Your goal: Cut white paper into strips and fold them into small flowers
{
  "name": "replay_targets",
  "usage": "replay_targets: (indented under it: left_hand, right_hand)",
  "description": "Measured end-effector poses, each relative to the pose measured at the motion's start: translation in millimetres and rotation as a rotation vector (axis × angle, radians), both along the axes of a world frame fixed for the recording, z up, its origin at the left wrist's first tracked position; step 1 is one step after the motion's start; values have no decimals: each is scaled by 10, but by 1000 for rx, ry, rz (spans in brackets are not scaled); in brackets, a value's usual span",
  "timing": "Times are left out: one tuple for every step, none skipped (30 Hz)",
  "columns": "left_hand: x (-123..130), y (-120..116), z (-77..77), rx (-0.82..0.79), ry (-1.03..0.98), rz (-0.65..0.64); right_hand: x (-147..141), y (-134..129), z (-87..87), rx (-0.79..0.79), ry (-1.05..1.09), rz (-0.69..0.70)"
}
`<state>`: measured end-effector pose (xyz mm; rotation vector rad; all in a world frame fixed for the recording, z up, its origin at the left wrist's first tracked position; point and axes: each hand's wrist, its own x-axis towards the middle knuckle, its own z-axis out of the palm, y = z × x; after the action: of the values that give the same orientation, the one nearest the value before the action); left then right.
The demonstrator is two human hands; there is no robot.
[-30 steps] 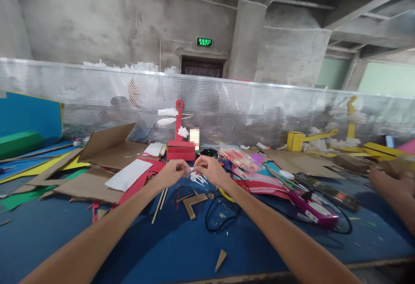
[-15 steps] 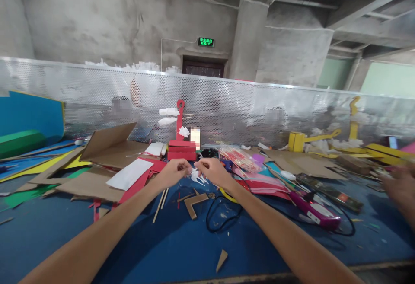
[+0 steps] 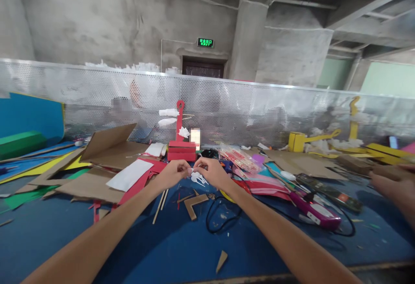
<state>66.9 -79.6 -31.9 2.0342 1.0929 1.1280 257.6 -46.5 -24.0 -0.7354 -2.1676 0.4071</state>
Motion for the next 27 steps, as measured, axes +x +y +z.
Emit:
replay_targets:
  left_hand:
    - [-2,9,-6,8,-2,-6]
    - [-2,16,-9,16,0,-13]
    - [-2,21,-11,22,5,-17]
    - [0,23,-9,26,12,-20]
    - [3,22,-5,28,18,-21]
    - [6,20,0,27,21,-24]
    - [9,16,5,25,22,-28]
    - [12,13,10,25,19,-30]
    - [15,12,13,27,16,-32]
    - [17,12,14,30,13,-35]
    - [18,13,12,34,11,-38]
    - [18,17,8,40,12,-43]
    - [18,22,2,47,14,-47]
    - [18,26,-5,54,16,-51]
    - [17,30,-12,61,19,-55]
    - [14,33,-17,69,22,-57]
    - [11,35,-22,73,24,-60]
    - [7,36,-24,71,24,-61]
    - [1,37,-25,64,23,-60]
    - [-6,39,-26,51,23,-58]
    - [-12,41,-26,35,22,-54]
    - [-19,44,-27,18,21,-49]
    - [-23,49,-29,3,19,-44]
    - [-25,53,-31,-8,16,-40]
    - [-25,56,-33,-18,10,-37]
    - [-22,56,-34,-26,0,-35]
    - [-17,54,-33,-34,-11,-35]
  right_hand:
    - [4,4,2,6,-8,-13]
    - [8,7,4,11,-19,-26]
    - [14,8,8,15,-33,-38]
    - [19,8,11,19,-46,-48]
    - [24,7,14,26,-58,-57]
    - [29,5,16,37,-70,-67]
    - [33,4,18,51,-81,-79]
    - [36,4,18,65,-90,-89]
    - [37,6,17,76,-99,-95]
    - [38,9,14,82,-107,-97]
    - [37,13,10,82,-115,-96]
    - [36,19,5,78,-123,-96]
    - [36,26,0,72,-129,-98]
    - [36,32,-5,64,-137,-102]
    - [38,36,-8,51,-146,-104]
    - [41,37,-9,27,-152,-96]
    - [45,34,-7,-4,-150,-75]
    - [50,27,-1,-39,-143,-42]
    - [53,17,8,-68,-128,-5]
    - [56,4,18,-84,-107,27]
    - [56,-10,29,-83,-83,48]
    - [54,-24,40,-69,-64,59]
    - [50,-36,47,-49,-50,62]
    - [44,-45,52,-33,-41,62]
    - [38,-50,53,-22,-34,60]
    - [32,-50,51,-19,-30,60]
    - [26,-47,45,-18,-23,58]
